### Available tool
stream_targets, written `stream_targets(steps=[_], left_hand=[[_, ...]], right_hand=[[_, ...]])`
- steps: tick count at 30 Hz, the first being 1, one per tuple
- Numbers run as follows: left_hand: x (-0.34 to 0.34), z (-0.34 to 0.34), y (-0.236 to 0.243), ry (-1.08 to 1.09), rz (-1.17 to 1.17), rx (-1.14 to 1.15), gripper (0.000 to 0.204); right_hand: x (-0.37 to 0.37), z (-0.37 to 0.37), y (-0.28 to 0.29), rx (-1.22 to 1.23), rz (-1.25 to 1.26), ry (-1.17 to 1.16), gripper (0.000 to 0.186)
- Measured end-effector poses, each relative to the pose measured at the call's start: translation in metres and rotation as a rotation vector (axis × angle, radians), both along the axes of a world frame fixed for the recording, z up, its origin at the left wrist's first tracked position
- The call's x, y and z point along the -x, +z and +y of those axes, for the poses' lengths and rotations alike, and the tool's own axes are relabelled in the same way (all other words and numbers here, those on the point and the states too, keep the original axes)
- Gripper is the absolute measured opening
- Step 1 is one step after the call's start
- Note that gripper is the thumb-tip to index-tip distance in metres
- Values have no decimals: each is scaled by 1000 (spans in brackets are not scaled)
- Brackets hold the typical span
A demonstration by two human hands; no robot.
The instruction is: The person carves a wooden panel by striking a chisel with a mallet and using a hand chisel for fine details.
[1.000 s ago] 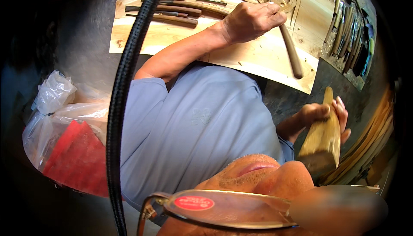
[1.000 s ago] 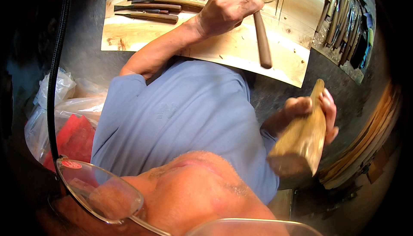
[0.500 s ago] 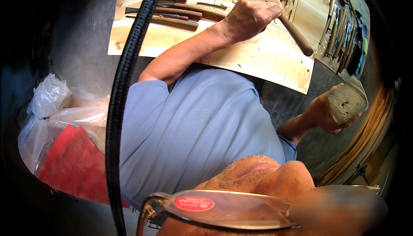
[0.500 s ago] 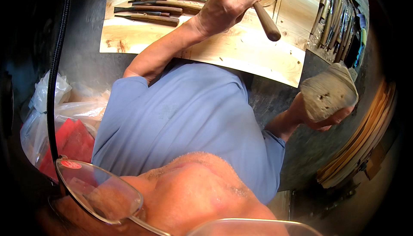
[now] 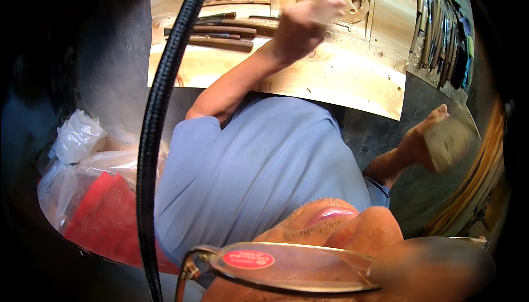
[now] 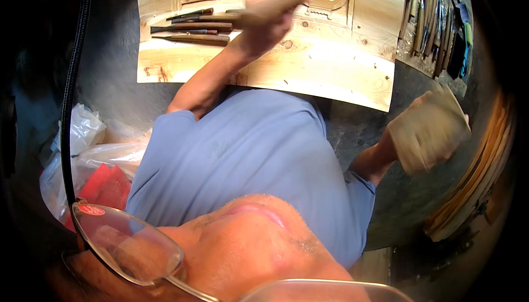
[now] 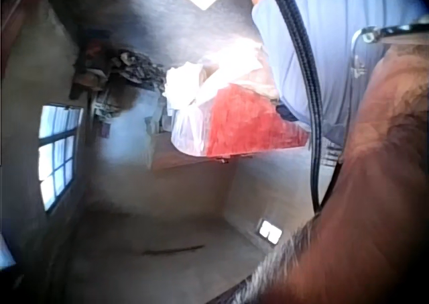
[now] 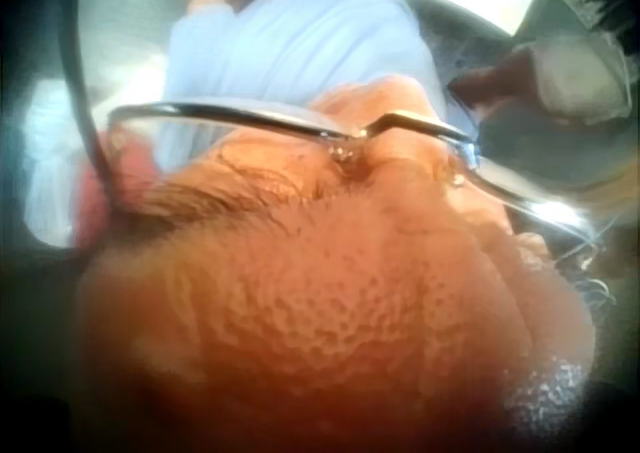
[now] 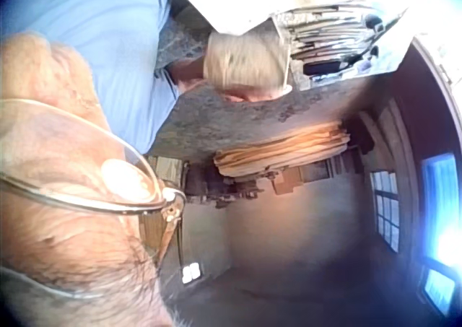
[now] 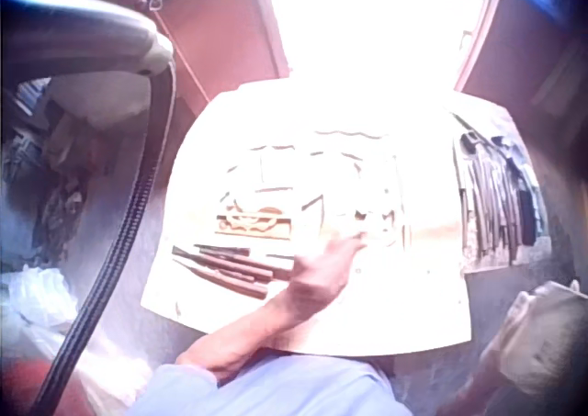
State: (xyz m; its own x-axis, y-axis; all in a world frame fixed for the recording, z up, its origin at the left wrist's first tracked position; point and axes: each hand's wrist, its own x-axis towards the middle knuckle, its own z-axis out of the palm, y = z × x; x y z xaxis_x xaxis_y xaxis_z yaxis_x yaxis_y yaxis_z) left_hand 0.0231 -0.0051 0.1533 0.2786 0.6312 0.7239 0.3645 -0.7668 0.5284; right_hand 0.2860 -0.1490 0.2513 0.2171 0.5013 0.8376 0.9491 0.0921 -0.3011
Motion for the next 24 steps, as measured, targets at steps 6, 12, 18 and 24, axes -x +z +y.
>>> stream_targets(steps=[6, 12, 18, 24], left_hand=[[10, 2, 18, 165, -242, 241, 27], [-8, 4, 10, 98, -203, 352, 35], [-12, 15, 22, 94, -1, 183, 36], [-13, 20, 22, 45, -37, 206, 37]], right_hand=[[15, 7, -1, -72, 497, 85, 29], [16, 4, -16, 25, 441, 88, 29], [12, 3, -22, 49, 411, 86, 30], [10, 2, -24, 63, 382, 88, 33]])
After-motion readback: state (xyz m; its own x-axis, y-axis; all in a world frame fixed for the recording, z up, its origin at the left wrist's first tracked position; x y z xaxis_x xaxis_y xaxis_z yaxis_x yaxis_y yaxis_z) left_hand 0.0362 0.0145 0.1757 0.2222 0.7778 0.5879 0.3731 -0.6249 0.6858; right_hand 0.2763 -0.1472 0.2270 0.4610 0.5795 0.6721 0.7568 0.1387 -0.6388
